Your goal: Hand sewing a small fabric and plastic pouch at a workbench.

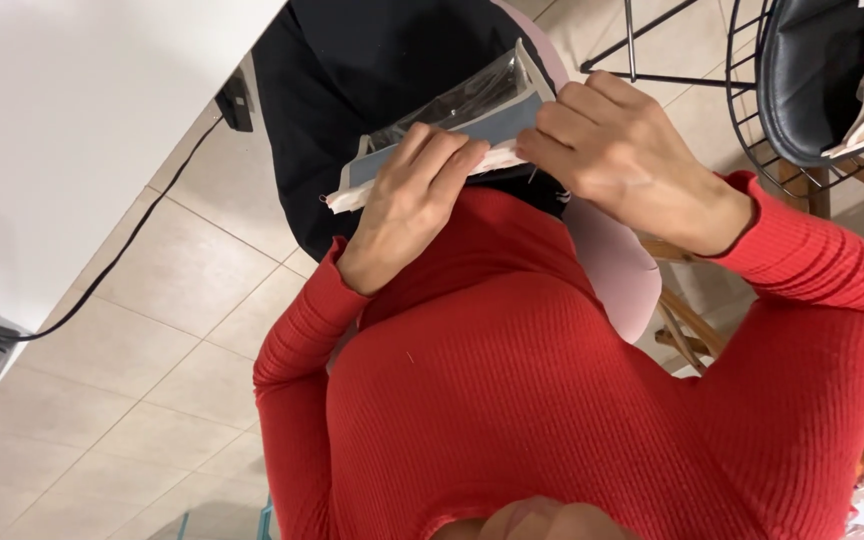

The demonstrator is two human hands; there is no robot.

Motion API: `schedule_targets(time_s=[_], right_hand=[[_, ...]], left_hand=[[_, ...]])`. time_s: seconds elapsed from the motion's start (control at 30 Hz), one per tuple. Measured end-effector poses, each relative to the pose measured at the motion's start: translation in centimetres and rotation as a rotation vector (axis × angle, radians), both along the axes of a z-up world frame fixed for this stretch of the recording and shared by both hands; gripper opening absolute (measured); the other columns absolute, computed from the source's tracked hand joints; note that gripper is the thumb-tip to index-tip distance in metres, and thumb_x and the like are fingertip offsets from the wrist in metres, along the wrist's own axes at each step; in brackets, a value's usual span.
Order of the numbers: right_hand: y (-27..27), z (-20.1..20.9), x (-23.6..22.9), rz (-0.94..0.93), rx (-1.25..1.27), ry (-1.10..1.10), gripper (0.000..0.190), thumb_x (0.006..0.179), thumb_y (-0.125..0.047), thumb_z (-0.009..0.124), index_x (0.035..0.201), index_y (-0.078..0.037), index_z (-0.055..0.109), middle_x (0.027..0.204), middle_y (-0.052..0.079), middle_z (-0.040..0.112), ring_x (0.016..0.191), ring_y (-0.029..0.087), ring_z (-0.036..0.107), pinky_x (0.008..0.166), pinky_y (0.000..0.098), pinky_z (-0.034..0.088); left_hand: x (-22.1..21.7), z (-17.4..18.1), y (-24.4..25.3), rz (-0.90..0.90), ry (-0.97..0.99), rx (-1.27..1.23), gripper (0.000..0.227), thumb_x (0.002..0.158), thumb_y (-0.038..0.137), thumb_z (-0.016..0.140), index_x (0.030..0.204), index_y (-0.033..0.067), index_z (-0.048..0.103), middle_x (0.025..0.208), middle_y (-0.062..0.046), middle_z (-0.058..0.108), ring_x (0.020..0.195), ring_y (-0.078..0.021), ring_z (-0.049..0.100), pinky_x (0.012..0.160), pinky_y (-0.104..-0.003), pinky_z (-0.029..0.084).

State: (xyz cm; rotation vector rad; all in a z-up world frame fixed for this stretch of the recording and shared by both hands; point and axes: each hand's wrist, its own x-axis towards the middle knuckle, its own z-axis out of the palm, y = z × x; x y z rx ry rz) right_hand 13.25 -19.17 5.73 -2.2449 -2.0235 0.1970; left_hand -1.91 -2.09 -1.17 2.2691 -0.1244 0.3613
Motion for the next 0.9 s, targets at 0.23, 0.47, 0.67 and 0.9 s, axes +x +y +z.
schedule_targets(time_s=[0.23, 0.47, 0.67, 0.9], right_hand=[[0.9, 0.4, 0.5, 0.074, -0.060, -0.174, 0.007, 0.096, -0.015, 0.070, 0.102, -0.012, 0.069, 0.098, -0.001, 0.056, 0.086, 0.012, 0.048, 0.082, 0.0223, 0.041], [1.0, -0.2, 0.1, 0.016, 0.002, 0.101, 0.006, 0.101, -0.012, 0.071, 0.097, -0.008, 0.068, 0.089, 0.002, 0.052, 0.077, 0.015, 0.047, 0.075, 0.0252, 0.044], [0.1, -1.7, 0.5, -0.053, 0.031, 0.577, 0.004, 0.094, 0.004, 0.073, 0.096, 0.005, 0.071, 0.087, 0.011, 0.060, 0.075, 0.023, 0.053, 0.070, 0.0330, 0.047], [-0.2, -3.0, 2.1, -0.209, -0.016, 0.985, 0.014, 0.093, 0.009, 0.073, 0.099, 0.007, 0.060, 0.099, 0.015, 0.077, 0.059, 0.015, 0.065, 0.049, 0.0249, 0.048]], left_hand=[[0.3, 0.5, 0.2, 0.042, -0.012, 0.050, 0.030, 0.082, -0.016, 0.073, 0.108, -0.0018, 0.070, 0.099, -0.007, 0.062, 0.085, -0.0184, 0.055, 0.078, -0.028, 0.054], [0.2, -1.2, -1.1, 0.117, -0.095, 0.032, 0.024, 0.080, -0.011, 0.082, 0.099, 0.0026, 0.076, 0.105, -0.006, 0.061, 0.090, -0.0214, 0.061, 0.071, -0.028, 0.058], [-1.0, -2.7, -1.5, 0.050, -0.280, 0.385, 0.023, 0.082, -0.005, 0.083, 0.102, 0.0044, 0.078, 0.103, -0.005, 0.064, 0.091, -0.0181, 0.060, 0.087, -0.033, 0.068], [-2.0, -3.5, -1.4, 0.034, -0.417, 0.431, 0.020, 0.082, 0.005, 0.085, 0.100, 0.0112, 0.080, 0.098, 0.001, 0.067, 0.085, -0.0141, 0.063, 0.075, -0.025, 0.065]])
